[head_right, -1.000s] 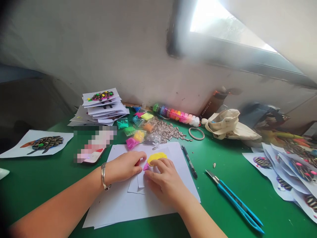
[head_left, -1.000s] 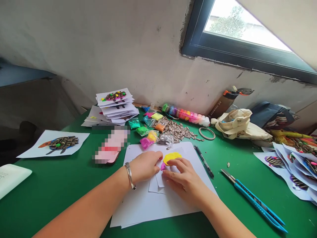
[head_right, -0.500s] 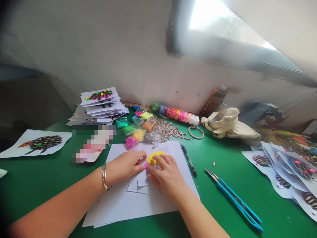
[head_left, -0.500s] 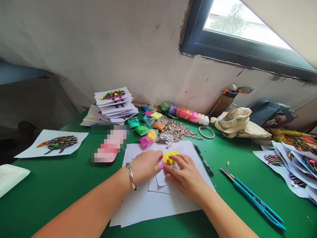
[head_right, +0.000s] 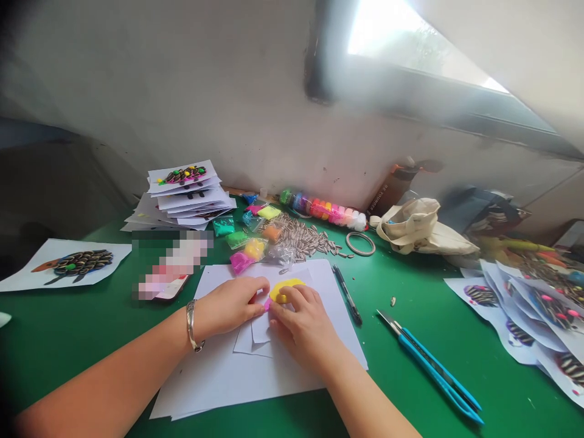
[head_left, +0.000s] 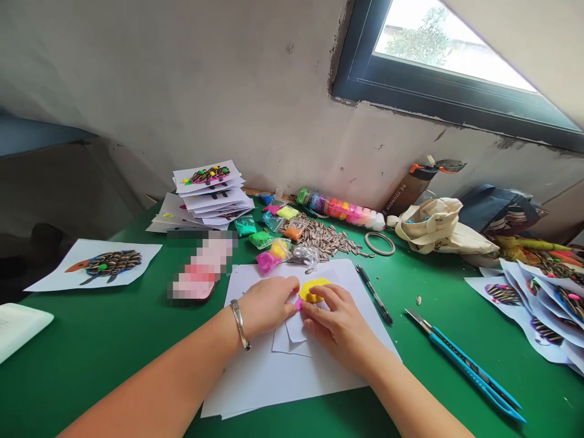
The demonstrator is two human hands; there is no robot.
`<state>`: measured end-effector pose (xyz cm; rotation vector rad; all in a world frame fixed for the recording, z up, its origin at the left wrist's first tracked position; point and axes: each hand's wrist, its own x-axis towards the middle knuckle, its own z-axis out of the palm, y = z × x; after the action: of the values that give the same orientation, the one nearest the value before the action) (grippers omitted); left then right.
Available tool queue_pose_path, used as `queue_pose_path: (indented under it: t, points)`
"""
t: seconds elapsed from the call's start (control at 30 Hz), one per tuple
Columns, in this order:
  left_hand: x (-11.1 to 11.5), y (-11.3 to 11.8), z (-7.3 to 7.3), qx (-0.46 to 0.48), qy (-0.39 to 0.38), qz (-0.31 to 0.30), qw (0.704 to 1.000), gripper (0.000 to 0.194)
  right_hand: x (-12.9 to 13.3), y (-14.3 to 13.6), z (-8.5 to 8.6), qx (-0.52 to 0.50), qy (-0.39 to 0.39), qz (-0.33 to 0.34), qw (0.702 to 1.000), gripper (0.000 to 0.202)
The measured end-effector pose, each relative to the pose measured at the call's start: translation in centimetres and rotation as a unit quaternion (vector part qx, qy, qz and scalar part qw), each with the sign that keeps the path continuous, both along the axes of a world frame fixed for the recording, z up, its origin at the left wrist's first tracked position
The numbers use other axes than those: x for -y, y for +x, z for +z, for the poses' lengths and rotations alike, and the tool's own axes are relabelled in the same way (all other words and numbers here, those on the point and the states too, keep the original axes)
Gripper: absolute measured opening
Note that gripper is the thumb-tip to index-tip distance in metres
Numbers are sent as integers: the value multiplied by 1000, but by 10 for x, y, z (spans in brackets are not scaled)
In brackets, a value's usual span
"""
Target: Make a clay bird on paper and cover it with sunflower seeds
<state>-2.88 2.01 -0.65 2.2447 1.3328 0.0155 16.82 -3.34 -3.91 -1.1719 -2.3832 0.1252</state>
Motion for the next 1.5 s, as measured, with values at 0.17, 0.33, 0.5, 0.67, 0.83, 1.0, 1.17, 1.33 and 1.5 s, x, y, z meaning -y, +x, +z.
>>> queue_pose_path:
  t: [0.17, 0.33, 0.5, 0.67, 0.83, 1.0, 1.17, 1.33, 1.5]
  points:
    - [0, -1, 0, 6, 0, 0, 1000, 13, -1, 1, -3, -24, -11, -28, 999, 35]
    - [-1, -1, 0, 8, 1, 0, 1000, 13, 0, -3, -1, 11, -2, -14, 1000, 27]
    - [0, -1, 1, 10, -1, 1, 1000, 14, 2, -1, 0, -1, -6, -22, 1000, 28]
    - [-1, -1, 0, 14, -3, 0, 1000, 14, 2, -2, 1, 9, 4, -3, 1000, 30]
    - [-1, -1, -2, 14, -1, 0, 1000, 14, 0, -2, 2, 16, 11, -1, 1000, 23]
    - [0, -1, 0, 12, -3, 2, 1000, 14, 1, 0, 2, 7, -9, -9, 1000, 29]
    - [0, -2, 1, 16, -4, -1, 1000, 14, 1, -6, 0, 33, -8, -23, 999, 29]
    - [-2, -3, -2, 20, 0, -2, 1000, 11, -2, -6, -5, 13, 0, -38, 999, 32]
    - [-1, -2, -2, 19, 1, -2, 1000, 12, -1, -5, -4, 32, -21, -41, 998, 29]
